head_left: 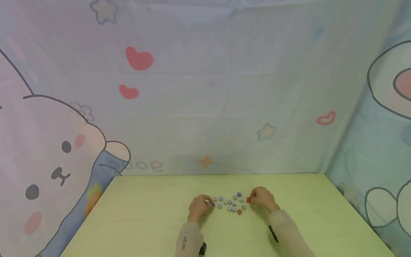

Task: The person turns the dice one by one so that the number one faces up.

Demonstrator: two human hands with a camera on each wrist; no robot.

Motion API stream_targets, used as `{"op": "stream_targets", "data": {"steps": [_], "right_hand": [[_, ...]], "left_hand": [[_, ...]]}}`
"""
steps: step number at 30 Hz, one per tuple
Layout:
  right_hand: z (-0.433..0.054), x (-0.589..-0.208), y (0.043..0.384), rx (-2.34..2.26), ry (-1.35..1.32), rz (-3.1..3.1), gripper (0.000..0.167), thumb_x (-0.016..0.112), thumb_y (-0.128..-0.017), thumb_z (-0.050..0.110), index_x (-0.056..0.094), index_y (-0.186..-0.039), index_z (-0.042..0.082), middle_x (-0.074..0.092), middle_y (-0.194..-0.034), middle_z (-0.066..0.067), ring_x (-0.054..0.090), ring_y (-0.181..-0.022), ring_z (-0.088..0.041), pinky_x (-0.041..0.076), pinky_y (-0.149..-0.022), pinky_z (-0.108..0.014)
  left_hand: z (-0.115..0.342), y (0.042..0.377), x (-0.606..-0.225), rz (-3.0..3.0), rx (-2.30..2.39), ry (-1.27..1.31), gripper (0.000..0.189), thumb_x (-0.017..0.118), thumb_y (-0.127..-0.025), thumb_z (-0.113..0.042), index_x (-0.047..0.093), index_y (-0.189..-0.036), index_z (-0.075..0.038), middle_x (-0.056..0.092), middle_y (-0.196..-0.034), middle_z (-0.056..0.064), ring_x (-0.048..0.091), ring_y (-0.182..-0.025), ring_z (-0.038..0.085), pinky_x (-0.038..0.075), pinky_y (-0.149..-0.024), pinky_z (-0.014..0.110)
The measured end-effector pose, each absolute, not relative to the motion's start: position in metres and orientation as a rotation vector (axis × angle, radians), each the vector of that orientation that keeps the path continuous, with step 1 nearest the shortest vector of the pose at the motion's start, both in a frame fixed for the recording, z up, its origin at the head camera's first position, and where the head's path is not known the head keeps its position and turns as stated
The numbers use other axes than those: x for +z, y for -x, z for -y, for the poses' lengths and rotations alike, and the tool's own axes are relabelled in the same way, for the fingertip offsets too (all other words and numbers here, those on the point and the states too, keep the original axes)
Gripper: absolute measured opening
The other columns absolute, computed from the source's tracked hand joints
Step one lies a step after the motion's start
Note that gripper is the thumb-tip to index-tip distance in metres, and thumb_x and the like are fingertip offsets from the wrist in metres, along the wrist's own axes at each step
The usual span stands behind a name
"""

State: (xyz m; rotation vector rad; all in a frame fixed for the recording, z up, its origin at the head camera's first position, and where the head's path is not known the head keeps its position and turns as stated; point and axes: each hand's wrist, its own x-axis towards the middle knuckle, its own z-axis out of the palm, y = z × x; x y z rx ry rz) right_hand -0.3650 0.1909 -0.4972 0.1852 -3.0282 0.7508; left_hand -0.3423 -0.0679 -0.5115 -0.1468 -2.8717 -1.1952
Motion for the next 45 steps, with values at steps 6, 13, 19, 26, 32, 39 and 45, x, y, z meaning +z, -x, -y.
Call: {"op": "stream_targets", "data": {"steps": [6,13,19,26,32,39,45], "right_hand": [[-0.1919,-0.5000,0.3657,0.751,-0.172,3.039,0.015,0.072,-0.065,0.011,0.066,-0.078,0.007,0.065,-0.086,-0.006,0.057,-0.073,-0.019,0.046,-0.060,-0.036],[-0.1904,-0.5003,0.3650,0.751,-0.182,3.005,0.014,0.073,-0.065,0.013,0.065,-0.075,0.008,0.065,-0.090,-0.008,0.055,-0.072,-0.018,0.045,-0.057,-0.032],[-0.1903,-0.4982,0.3637,0.771,-0.176,2.996,0.013,0.073,-0.067,0.014,0.064,-0.076,0.010,0.062,-0.084,-0.005,0.052,-0.066,-0.015,0.041,-0.053,-0.029],[-0.1914,-0.4980,0.3631,0.756,-0.175,2.976,0.015,0.073,-0.066,0.016,0.062,-0.073,0.010,0.060,-0.080,-0.004,0.049,-0.061,-0.015,0.038,-0.052,-0.029],[-0.1926,-0.5004,0.3638,0.724,-0.185,2.977,0.016,0.074,-0.066,0.016,0.061,-0.073,0.010,0.059,-0.083,-0.006,0.050,-0.067,-0.016,0.040,-0.054,-0.031],[-0.1920,-0.5019,0.3643,0.725,-0.199,2.977,0.015,0.074,-0.066,0.017,0.064,-0.076,0.011,0.056,-0.078,-0.004,0.049,-0.066,-0.015,0.039,-0.052,-0.029],[-0.1954,-0.4971,0.3663,0.738,-0.205,2.980,0.013,0.074,-0.067,0.016,0.066,-0.076,0.012,0.057,-0.080,-0.005,0.049,-0.065,-0.015,0.038,-0.051,-0.028]], "left_hand": [[0.0680,0.3417,-0.5112,2.865,-1.199,0.141,0.009,0.071,-0.073,-0.015,0.068,-0.080,-0.011,0.065,-0.072,0.005,0.049,-0.047,0.012,0.036,-0.044,0.025],[0.0678,0.3437,-0.5129,2.862,-1.228,0.122,0.009,0.071,-0.073,-0.017,0.068,-0.081,-0.013,0.065,-0.071,0.004,0.049,-0.046,0.011,0.037,-0.043,0.025],[0.0680,0.3443,-0.5127,2.853,-1.231,0.125,0.009,0.071,-0.073,-0.017,0.068,-0.080,-0.013,0.065,-0.069,0.003,0.049,-0.045,0.011,0.037,-0.042,0.025],[0.0680,0.3445,-0.5130,2.853,-1.225,0.130,0.009,0.071,-0.072,-0.017,0.068,-0.080,-0.013,0.065,-0.070,0.003,0.050,-0.046,0.011,0.037,-0.043,0.025],[0.0681,0.3428,-0.5127,2.861,-1.219,0.127,0.009,0.071,-0.072,-0.015,0.068,-0.080,-0.012,0.065,-0.069,0.004,0.050,-0.046,0.012,0.038,-0.043,0.025],[0.0685,0.3422,-0.5115,2.871,-1.218,0.113,0.009,0.071,-0.072,-0.016,0.068,-0.081,-0.013,0.065,-0.070,0.003,0.050,-0.046,0.011,0.037,-0.042,0.024],[0.0684,0.3437,-0.5110,2.872,-1.227,0.119,0.011,0.071,-0.073,-0.017,0.068,-0.082,-0.012,0.066,-0.072,0.004,0.050,-0.046,0.011,0.038,-0.042,0.024]]}}
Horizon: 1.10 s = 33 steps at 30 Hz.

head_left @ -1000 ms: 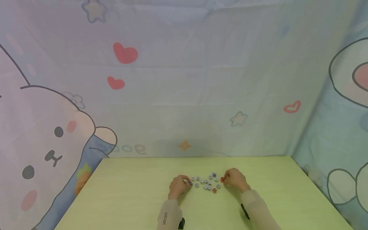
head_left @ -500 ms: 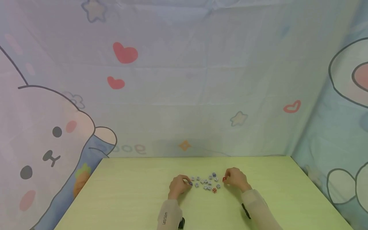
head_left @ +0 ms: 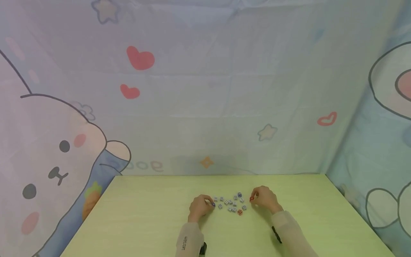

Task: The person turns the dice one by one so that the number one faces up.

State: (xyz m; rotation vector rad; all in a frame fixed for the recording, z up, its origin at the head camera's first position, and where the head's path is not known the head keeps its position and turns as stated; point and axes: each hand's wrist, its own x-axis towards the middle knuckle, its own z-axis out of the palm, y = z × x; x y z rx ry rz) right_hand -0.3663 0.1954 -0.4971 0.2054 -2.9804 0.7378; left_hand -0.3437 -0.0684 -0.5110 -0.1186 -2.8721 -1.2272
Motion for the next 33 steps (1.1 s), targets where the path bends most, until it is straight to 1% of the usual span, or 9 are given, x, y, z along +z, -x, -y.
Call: {"op": "stream_targets", "data": {"steps": [4,8,12,15,19,24,30,33], "right_hand": [[-0.200,-0.492,0.370,0.741,-0.203,2.979,0.013,0.074,-0.068,0.018,0.066,-0.078,0.012,0.059,-0.088,-0.008,0.051,-0.068,-0.016,0.041,-0.053,-0.031],[-0.203,-0.487,0.373,0.739,-0.225,2.981,0.014,0.073,-0.070,0.019,0.067,-0.080,0.012,0.060,-0.090,-0.009,0.053,-0.066,-0.015,0.043,-0.054,-0.033],[-0.204,-0.486,0.375,0.731,-0.233,2.995,0.014,0.074,-0.070,0.020,0.067,-0.080,0.012,0.061,-0.087,-0.007,0.053,-0.066,-0.014,0.043,-0.053,-0.032],[-0.204,-0.489,0.375,0.750,-0.215,3.015,0.014,0.073,-0.070,0.019,0.067,-0.080,0.012,0.060,-0.082,-0.005,0.052,-0.061,-0.013,0.041,-0.052,-0.030],[-0.203,-0.494,0.375,0.759,-0.189,3.034,0.013,0.073,-0.070,0.019,0.066,-0.078,0.013,0.059,-0.079,-0.003,0.050,-0.058,-0.012,0.038,-0.052,-0.028],[-0.202,-0.497,0.373,0.756,-0.182,3.037,0.012,0.073,-0.070,0.018,0.066,-0.078,0.013,0.059,-0.083,-0.005,0.050,-0.062,-0.014,0.038,-0.053,-0.029],[-0.201,-0.493,0.370,0.747,-0.229,2.998,0.022,0.073,-0.070,0.021,0.066,-0.088,0.010,0.061,-0.089,-0.009,0.054,-0.072,-0.018,0.043,-0.056,-0.034],[-0.200,-0.490,0.368,0.750,-0.258,2.963,0.021,0.072,-0.071,0.021,0.065,-0.087,0.010,0.061,-0.087,-0.008,0.055,-0.073,-0.018,0.043,-0.055,-0.033]], "left_hand": [[0.068,0.343,-0.511,2.873,-1.218,0.117,0.011,0.071,-0.072,-0.017,0.068,-0.081,-0.012,0.066,-0.072,0.005,0.050,-0.046,0.011,0.038,-0.043,0.024],[0.068,0.343,-0.511,2.874,-1.205,0.125,0.011,0.071,-0.072,-0.016,0.068,-0.082,-0.011,0.066,-0.072,0.005,0.050,-0.046,0.012,0.038,-0.042,0.025],[0.068,0.343,-0.511,2.886,-1.202,0.120,0.011,0.071,-0.073,-0.016,0.068,-0.082,-0.012,0.066,-0.072,0.005,0.050,-0.046,0.012,0.037,-0.042,0.025],[0.068,0.343,-0.511,2.886,-1.208,0.123,0.011,0.071,-0.073,-0.016,0.067,-0.082,-0.011,0.066,-0.072,0.004,0.050,-0.046,0.012,0.038,-0.042,0.025],[0.068,0.344,-0.511,2.884,-1.205,0.125,0.011,0.071,-0.073,-0.016,0.067,-0.082,-0.011,0.066,-0.072,0.005,0.050,-0.046,0.012,0.038,-0.043,0.025],[0.068,0.343,-0.510,2.883,-1.217,0.124,0.011,0.071,-0.073,-0.016,0.067,-0.082,-0.011,0.066,-0.072,0.005,0.050,-0.046,0.012,0.038,-0.043,0.025],[0.068,0.342,-0.510,2.879,-1.221,0.130,0.011,0.071,-0.072,-0.016,0.067,-0.081,-0.011,0.066,-0.072,0.005,0.050,-0.046,0.012,0.038,-0.043,0.025],[0.068,0.343,-0.510,2.881,-1.197,0.145,0.010,0.071,-0.072,-0.015,0.067,-0.081,-0.011,0.066,-0.071,0.005,0.050,-0.046,0.012,0.038,-0.043,0.025]]}}
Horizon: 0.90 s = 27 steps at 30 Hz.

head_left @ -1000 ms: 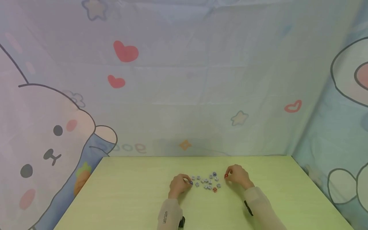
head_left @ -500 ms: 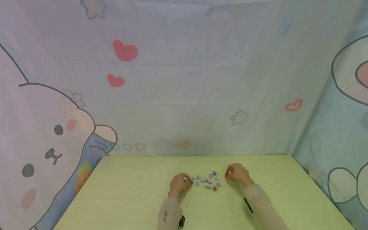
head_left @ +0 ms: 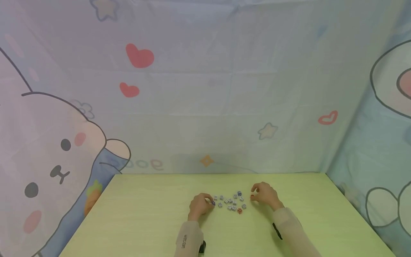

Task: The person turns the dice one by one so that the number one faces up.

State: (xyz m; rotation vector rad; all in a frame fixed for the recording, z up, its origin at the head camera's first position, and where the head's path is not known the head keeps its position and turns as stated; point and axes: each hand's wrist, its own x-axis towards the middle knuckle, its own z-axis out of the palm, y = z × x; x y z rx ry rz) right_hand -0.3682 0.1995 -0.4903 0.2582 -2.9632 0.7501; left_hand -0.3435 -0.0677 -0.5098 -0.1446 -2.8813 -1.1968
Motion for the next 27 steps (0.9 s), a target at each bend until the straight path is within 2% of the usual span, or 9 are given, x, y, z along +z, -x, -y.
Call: {"op": "stream_targets", "data": {"steps": [8,15,21,27], "right_hand": [[-0.193,-0.490,0.359,0.703,-0.330,2.936,0.007,0.068,-0.072,0.010,0.062,-0.072,0.014,0.056,-0.064,0.003,0.047,-0.054,-0.011,0.035,-0.048,-0.026],[-0.185,-0.493,0.349,0.667,-0.412,2.935,0.010,0.064,-0.067,0.004,0.061,-0.071,0.013,0.060,-0.070,0.002,0.049,-0.062,-0.012,0.039,-0.054,-0.029],[-0.181,-0.497,0.344,0.653,-0.486,2.983,0.015,0.067,-0.066,0.004,0.063,-0.078,0.013,0.056,-0.068,0.003,0.045,-0.059,-0.011,0.036,-0.050,-0.027],[-0.179,-0.500,0.344,0.672,-0.538,2.971,0.018,0.070,-0.066,0.006,0.064,-0.081,0.013,0.057,-0.068,0.002,0.047,-0.059,-0.011,0.037,-0.050,-0.027]], "left_hand": [[0.066,0.347,-0.510,2.892,-1.121,0.170,0.009,0.070,-0.073,-0.013,0.067,-0.081,-0.011,0.065,-0.070,0.006,0.050,-0.049,0.012,0.036,-0.044,0.025],[0.065,0.347,-0.510,2.887,-1.107,0.194,0.012,0.069,-0.073,-0.011,0.067,-0.085,-0.010,0.065,-0.072,0.007,0.052,-0.052,0.013,0.036,-0.045,0.025],[0.063,0.346,-0.510,2.900,-1.080,0.189,0.014,0.069,-0.074,-0.012,0.068,-0.088,-0.010,0.065,-0.074,0.007,0.053,-0.055,0.013,0.037,-0.048,0.025],[0.062,0.347,-0.512,2.894,-1.068,0.187,0.015,0.070,-0.073,-0.012,0.068,-0.088,-0.010,0.065,-0.073,0.007,0.053,-0.056,0.013,0.037,-0.047,0.026]]}}
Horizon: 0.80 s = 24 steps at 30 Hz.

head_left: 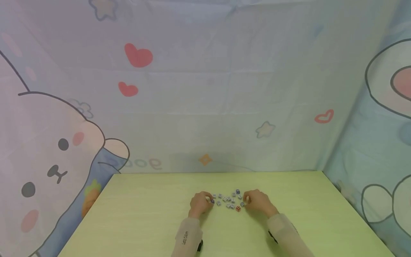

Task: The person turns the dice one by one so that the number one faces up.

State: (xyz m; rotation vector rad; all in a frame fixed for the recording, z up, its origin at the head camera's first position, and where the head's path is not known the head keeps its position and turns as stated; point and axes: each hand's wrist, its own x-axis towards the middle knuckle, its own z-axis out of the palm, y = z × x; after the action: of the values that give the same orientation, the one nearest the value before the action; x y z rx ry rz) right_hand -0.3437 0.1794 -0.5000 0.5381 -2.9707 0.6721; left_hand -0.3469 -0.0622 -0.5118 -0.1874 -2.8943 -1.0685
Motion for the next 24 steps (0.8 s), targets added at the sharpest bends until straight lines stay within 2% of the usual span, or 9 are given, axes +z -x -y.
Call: {"op": "stream_targets", "data": {"steps": [10,24], "right_hand": [[-0.1760,-0.5043,0.3451,0.738,-0.522,2.997,0.014,0.071,-0.071,0.011,0.066,-0.083,0.015,0.062,-0.073,0.000,0.054,-0.064,-0.011,0.042,-0.054,-0.028],[-0.1797,-0.5080,0.3421,0.925,-0.475,2.998,0.008,0.069,-0.076,0.020,0.063,-0.077,0.015,0.057,-0.066,0.003,0.049,-0.053,-0.010,0.038,-0.048,-0.026]], "left_hand": [[0.0631,0.3461,-0.5121,2.898,-1.101,0.158,0.014,0.070,-0.073,-0.013,0.068,-0.087,-0.011,0.064,-0.070,0.005,0.050,-0.050,0.012,0.036,-0.044,0.024],[0.0636,0.3454,-0.5115,2.896,-1.101,0.125,0.007,0.068,-0.074,-0.009,0.066,-0.079,-0.012,0.063,-0.066,0.004,0.046,-0.045,0.012,0.032,-0.041,0.024]]}}
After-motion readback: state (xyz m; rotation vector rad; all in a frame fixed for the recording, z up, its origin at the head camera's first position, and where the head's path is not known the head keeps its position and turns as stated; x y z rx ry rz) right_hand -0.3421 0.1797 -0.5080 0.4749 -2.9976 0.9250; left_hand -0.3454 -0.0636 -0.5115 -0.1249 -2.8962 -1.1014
